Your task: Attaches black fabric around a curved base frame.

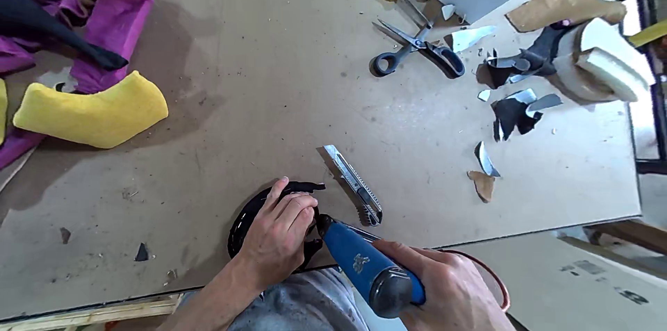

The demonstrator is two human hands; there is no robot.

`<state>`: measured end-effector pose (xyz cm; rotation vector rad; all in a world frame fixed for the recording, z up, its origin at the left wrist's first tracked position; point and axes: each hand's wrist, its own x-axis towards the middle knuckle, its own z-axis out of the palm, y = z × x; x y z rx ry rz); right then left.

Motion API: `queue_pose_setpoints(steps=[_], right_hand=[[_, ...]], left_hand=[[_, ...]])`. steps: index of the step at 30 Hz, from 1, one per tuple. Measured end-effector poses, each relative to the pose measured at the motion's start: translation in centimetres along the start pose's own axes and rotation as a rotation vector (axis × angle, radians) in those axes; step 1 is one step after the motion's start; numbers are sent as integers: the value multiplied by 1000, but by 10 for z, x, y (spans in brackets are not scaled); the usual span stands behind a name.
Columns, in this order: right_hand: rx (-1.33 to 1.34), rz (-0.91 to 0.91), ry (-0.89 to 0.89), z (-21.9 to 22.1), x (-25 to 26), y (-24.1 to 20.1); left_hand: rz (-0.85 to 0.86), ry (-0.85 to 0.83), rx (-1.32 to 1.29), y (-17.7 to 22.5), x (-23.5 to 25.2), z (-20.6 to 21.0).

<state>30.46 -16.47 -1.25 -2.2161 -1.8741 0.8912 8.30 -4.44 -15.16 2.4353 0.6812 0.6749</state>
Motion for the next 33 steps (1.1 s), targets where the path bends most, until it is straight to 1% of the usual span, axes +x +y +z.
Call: queue_pose_setpoints(steps=[5,8,10,12,14,16,18,20,22,24,25,26,27,28,29,31,33], right_hand=[[-34,28,-28,8,11,-5],[-29,100,-23,-4,-3,-1],[-69,202,51,-21,-19,11],[-166,300,163,-29,-33,35],[-253,349,285,-23,-32,64],[-270,338,401,-8,-23,86],[-218,315,463,7,-5,98],[-179,313,464,16,10,100],[-172,315,452,18,21,89],[-145,264,504,19,28,66],[-87,224,511,20,32,53],[4,180,491,25,38,42],[122,137,470,33,44,34],[261,109,454,43,51,27],[408,99,441,54,57,21],[706,95,410,69,67,7],[917,36,333,75,70,-14]], left_hand=[[-11,-22,34,-2,0,0],[-43,0,-40,0,1,-2],[-113,80,-212,-1,4,-9],[-230,204,-351,0,6,-28],[-343,332,-329,-4,8,-60],[-424,361,-254,-12,1,-90],[-489,288,-191,-19,-8,-104],[-528,89,-79,-10,-10,-105],[-494,-98,84,8,0,-90],[-437,-180,179,16,10,-65],[-441,-196,198,15,13,-53],[-437,-148,198,11,14,-43],[-432,-46,167,7,13,-35],[-441,65,83,2,11,-31],[-476,150,-56,-1,9,-31],[-566,236,-488,-6,6,-40],[-608,304,-1012,-3,2,-48]])
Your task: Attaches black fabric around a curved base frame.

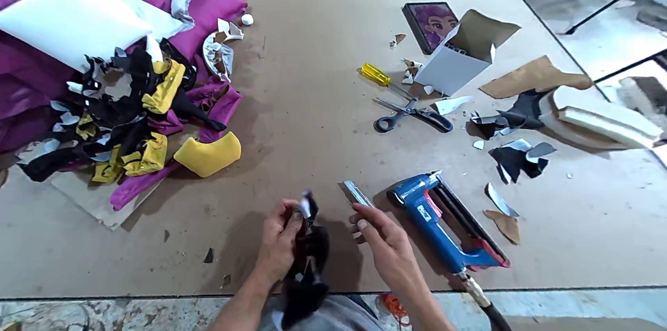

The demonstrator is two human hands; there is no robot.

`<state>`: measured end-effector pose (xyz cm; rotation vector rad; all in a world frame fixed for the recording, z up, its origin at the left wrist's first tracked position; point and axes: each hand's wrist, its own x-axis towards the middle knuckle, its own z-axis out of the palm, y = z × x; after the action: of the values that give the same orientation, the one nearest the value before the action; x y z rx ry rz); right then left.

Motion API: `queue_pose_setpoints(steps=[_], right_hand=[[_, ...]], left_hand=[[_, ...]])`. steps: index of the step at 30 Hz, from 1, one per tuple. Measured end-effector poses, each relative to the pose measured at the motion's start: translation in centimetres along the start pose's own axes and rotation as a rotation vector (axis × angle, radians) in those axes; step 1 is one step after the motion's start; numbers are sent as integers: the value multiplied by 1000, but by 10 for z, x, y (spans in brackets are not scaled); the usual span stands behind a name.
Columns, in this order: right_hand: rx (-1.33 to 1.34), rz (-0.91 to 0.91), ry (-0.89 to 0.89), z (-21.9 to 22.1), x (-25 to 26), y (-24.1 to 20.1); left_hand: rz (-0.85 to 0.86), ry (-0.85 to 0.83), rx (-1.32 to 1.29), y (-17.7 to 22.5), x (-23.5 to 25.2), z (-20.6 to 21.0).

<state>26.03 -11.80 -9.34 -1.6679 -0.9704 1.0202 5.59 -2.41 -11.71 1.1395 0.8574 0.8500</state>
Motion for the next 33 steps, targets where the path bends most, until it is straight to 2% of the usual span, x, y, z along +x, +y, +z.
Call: queue_pose_setpoints(steps=[4,7,9,12,14,16,17,20,22,24,26,30,33], right_hand=[[17,-127,-110,32,-16,-26],[130,-120,-162,43,-32,-45],[293,-111,-233,46,-40,-54],[463,-191,-244,48,-49,-65],[380,-265,-150,42,-56,-80],[197,-354,-71,32,-60,-89],[112,-384,-37,28,-61,-90],[-84,-400,44,21,-63,-95],[-124,-416,59,20,-65,-97],[-96,-448,45,18,-66,-97],[-2,-451,0,16,-66,-96],[429,-373,-214,23,-63,-84],[739,-311,-358,34,-58,-81]], left_hand=[[-91,-11,-733,20,-21,23],[-33,-19,-903,38,-30,39],[112,-115,-694,45,-30,30],[417,-165,-273,59,-33,22],[500,-267,-173,76,-31,7],[467,-258,-153,102,-31,-11],[500,-234,-36,116,-32,-19],[633,-276,636,162,-48,-19],[703,-305,915,170,-54,-5],[773,-294,929,162,-52,1],[794,-309,822,158,-51,2],[804,-367,542,145,-49,8],[870,-316,464,136,-50,19]])
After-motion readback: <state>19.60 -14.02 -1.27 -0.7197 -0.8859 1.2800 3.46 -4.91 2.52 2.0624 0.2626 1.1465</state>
